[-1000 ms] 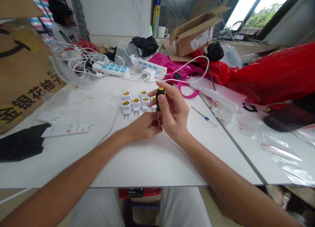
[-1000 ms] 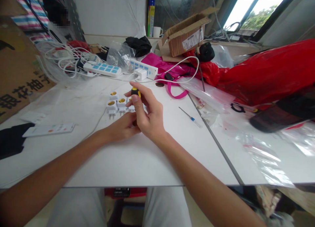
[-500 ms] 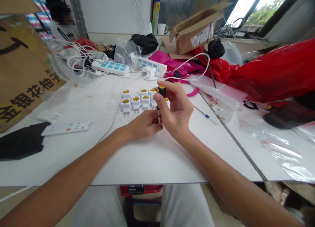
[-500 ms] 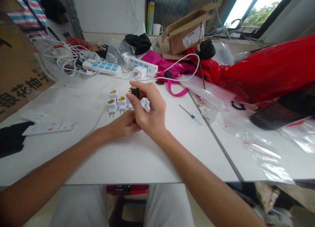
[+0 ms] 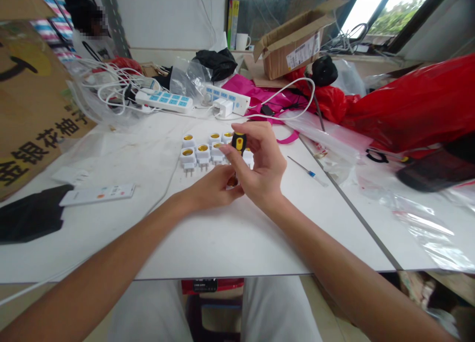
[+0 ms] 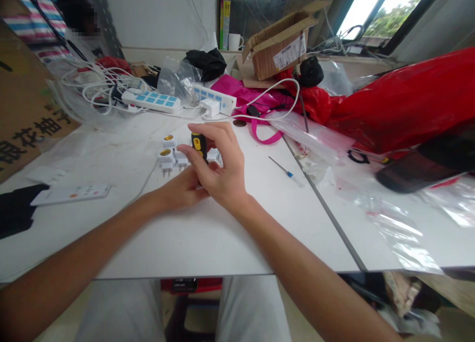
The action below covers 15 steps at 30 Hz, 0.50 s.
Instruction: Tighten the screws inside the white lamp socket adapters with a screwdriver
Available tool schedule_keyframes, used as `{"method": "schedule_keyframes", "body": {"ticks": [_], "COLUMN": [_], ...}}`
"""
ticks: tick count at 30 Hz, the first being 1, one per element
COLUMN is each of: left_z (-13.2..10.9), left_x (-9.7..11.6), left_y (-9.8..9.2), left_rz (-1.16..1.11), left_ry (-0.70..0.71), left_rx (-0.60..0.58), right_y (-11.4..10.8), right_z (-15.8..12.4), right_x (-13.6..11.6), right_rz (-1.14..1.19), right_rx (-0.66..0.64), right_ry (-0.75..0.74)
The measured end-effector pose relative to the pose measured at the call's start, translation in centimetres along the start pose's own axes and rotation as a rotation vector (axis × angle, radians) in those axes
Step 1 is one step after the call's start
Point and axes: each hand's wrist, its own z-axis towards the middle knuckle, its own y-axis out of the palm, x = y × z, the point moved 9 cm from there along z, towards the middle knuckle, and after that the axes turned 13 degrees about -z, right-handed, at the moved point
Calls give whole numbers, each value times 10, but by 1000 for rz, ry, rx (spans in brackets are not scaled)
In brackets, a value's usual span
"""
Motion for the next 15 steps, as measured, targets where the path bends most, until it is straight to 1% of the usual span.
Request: {"method": "schedule_keyframes", "body": {"ticks": [2, 4, 8, 10, 13, 15], "left_z": [0, 0, 1, 2, 1, 1], "left_x": [-2, -5, -7, -6, -4, -2], "left_y": [1, 2, 3, 3, 3, 2], "left_rz": [-7, -14, -14, -22, -29, -1], "left_ry": [-4, -12, -4, 4, 8, 12], "left_rx": [-7, -23, -35, -36, -29, -21], "right_y": [-2, -2, 6, 9, 10, 8], "right_z": [2, 2, 1, -1, -2, -2], "right_x": [1, 4, 9, 10, 13, 11], "right_rz": [-21, -8, 91, 136, 151, 127], "right_rx": [21, 11, -96, -120, -123, -96], "right_ry": [27, 67, 110, 115, 122, 94]}}
